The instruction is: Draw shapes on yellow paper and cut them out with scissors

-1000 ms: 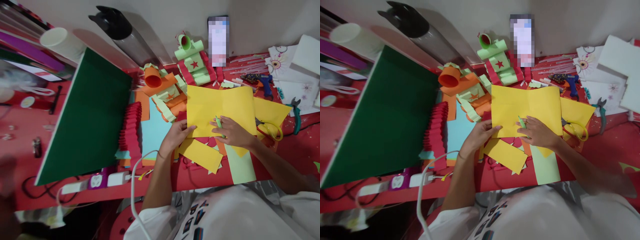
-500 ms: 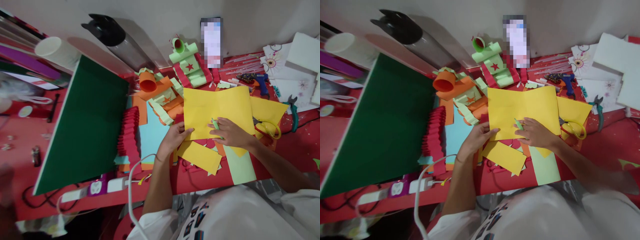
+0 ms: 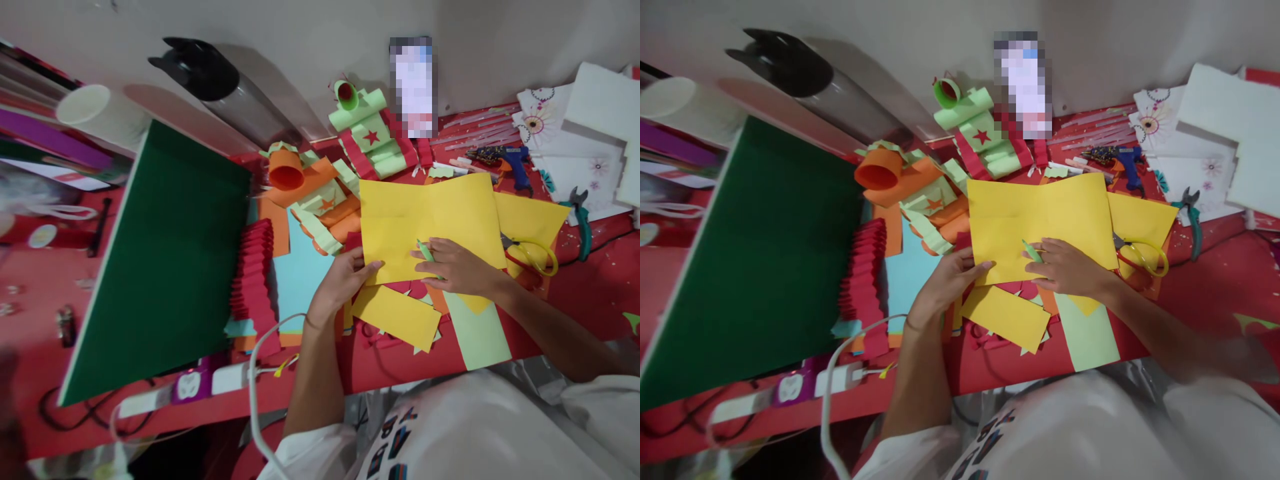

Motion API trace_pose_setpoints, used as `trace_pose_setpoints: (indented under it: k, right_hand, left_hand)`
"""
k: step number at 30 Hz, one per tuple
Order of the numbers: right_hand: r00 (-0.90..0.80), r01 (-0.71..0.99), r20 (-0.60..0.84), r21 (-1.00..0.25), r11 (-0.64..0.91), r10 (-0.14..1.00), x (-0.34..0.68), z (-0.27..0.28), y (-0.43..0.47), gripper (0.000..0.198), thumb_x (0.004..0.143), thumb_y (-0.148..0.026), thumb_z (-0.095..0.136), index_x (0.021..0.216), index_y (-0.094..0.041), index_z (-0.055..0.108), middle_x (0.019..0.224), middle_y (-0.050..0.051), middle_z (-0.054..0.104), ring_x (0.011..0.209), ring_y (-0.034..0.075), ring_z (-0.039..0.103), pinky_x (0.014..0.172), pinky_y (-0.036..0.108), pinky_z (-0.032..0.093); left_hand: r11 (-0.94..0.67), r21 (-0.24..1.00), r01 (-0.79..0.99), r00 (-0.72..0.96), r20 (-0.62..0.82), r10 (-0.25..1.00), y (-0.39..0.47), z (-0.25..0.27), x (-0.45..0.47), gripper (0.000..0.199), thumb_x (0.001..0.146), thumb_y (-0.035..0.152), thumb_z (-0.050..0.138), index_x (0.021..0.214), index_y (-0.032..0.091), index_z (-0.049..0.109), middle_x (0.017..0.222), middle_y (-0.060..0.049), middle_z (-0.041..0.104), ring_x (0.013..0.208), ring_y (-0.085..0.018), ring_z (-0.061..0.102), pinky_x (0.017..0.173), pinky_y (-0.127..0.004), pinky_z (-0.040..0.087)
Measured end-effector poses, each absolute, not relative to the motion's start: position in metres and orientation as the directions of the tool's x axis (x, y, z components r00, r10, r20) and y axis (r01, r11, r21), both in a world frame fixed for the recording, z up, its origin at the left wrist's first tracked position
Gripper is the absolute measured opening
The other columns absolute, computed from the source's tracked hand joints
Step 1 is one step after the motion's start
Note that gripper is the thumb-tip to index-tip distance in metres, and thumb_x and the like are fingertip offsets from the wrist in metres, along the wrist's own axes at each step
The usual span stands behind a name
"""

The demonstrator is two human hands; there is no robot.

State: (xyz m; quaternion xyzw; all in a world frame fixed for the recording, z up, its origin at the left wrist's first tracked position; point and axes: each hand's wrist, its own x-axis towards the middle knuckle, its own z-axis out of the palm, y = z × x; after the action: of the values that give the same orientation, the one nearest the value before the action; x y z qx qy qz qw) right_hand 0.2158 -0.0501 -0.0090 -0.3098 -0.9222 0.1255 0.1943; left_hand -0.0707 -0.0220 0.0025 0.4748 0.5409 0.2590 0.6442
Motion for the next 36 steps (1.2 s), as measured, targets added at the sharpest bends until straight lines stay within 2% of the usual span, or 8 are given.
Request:
trace_pose_setpoints:
  k: [8,12,15,23,26,29,33,36]
  right_hand:
    - [-0.702,0.507,0.232,-0.502,0.701,0.673,0.215,-0.006,-0.051,0.023,0.101,-0.028,0.071,0.123,-0.024,0.073,0.144,0.011,0.072,0.134,0.031,0.065,0.115,0.053,0.052]
    - [-0.449,0.552,0.169,-0.719,0.421,0.877,0.218,0.001,-0.053,0.053,0.096,-0.041,0.077,0.145,-0.029,0.057,0.154,0.01,0.065,0.141,0.031,0.062,0.116,0.054,0.053]
    - [-0.26,0.525,0.07,-0.827,0.202,0.963,0.221,0.004,-0.052,0.067,0.09,-0.047,0.082,0.146,-0.032,0.049,0.157,0.008,0.062,0.144,0.032,0.06,0.115,0.054,0.054]
    - [-0.181,0.55,0.008,-0.828,0.108,0.983,0.217,0.001,-0.05,0.055,0.094,-0.037,0.075,0.142,-0.032,0.048,0.158,0.006,0.061,0.147,0.03,0.058,0.118,0.057,0.054]
    - [-0.181,0.538,0.036,-0.833,0.129,0.983,0.217,0.0,-0.049,0.056,0.094,-0.037,0.075,0.143,-0.031,0.048,0.16,0.009,0.058,0.148,0.031,0.057,0.12,0.058,0.052]
    - [-0.113,0.437,0.086,-0.89,0.127,0.99,0.217,0.001,-0.046,0.054,0.092,-0.039,0.078,0.138,-0.028,0.051,0.157,0.013,0.06,0.14,0.032,0.064,0.114,0.055,0.056]
    - [-0.022,0.177,0.042,-0.983,0.045,0.999,0.218,0.008,-0.042,0.043,0.088,-0.045,0.082,0.119,-0.026,0.06,0.112,0.006,0.077,0.1,0.024,0.079,0.088,0.039,0.066]
    - [-0.033,0.036,-0.055,-0.998,-0.054,0.998,0.22,0.017,-0.042,0.037,0.086,-0.043,0.084,0.111,-0.025,0.063,0.082,-0.003,0.072,0.074,0.017,0.075,0.072,0.031,0.064]
  left_hand:
    - [0.132,0.928,0.348,0.037,-0.154,0.987,-0.019,-0.003,-0.071,0.037,0.074,0.048,0.085,0.088,0.021,0.066,0.075,-0.002,0.074,0.068,-0.019,0.069,0.062,-0.028,0.052]
    - [0.139,0.919,0.369,0.048,-0.168,0.985,-0.019,-0.002,-0.076,0.036,0.075,0.044,0.082,0.096,0.022,0.063,0.069,0.001,0.07,0.063,-0.018,0.067,0.06,-0.027,0.05]
    - [0.124,0.904,0.409,0.054,-0.159,0.986,-0.021,0.0,-0.08,0.034,0.08,0.047,0.078,0.098,0.023,0.061,0.074,-0.001,0.074,0.065,-0.02,0.069,0.056,-0.026,0.047]
    - [-0.034,0.71,0.704,-0.022,0.07,0.997,-0.03,0.01,-0.078,0.016,0.093,0.04,0.065,0.097,0.024,0.065,0.089,-0.003,0.079,0.084,-0.023,0.077,0.075,-0.032,0.053]
    - [-0.046,0.779,0.625,-0.039,0.09,0.995,-0.029,0.013,-0.077,0.018,0.091,0.041,0.068,0.095,0.024,0.065,0.09,-0.003,0.076,0.083,-0.021,0.072,0.075,-0.03,0.052]
    - [0.017,0.932,0.363,-0.06,0.006,0.998,-0.028,0.019,-0.076,0.028,0.087,0.047,0.076,0.09,0.023,0.063,0.076,0.001,0.065,0.067,-0.016,0.059,0.063,-0.026,0.045]
    - [0.119,0.988,0.1,-0.026,-0.117,0.993,-0.028,0.025,-0.074,0.037,0.077,0.048,0.086,0.085,0.023,0.061,0.061,0.007,0.049,0.055,-0.011,0.039,0.055,-0.025,0.034]
    - [0.134,0.991,0.018,-0.026,-0.134,0.991,-0.028,0.025,-0.073,0.037,0.074,0.046,0.089,0.084,0.023,0.063,0.058,0.008,0.044,0.054,-0.01,0.035,0.056,-0.024,0.031]
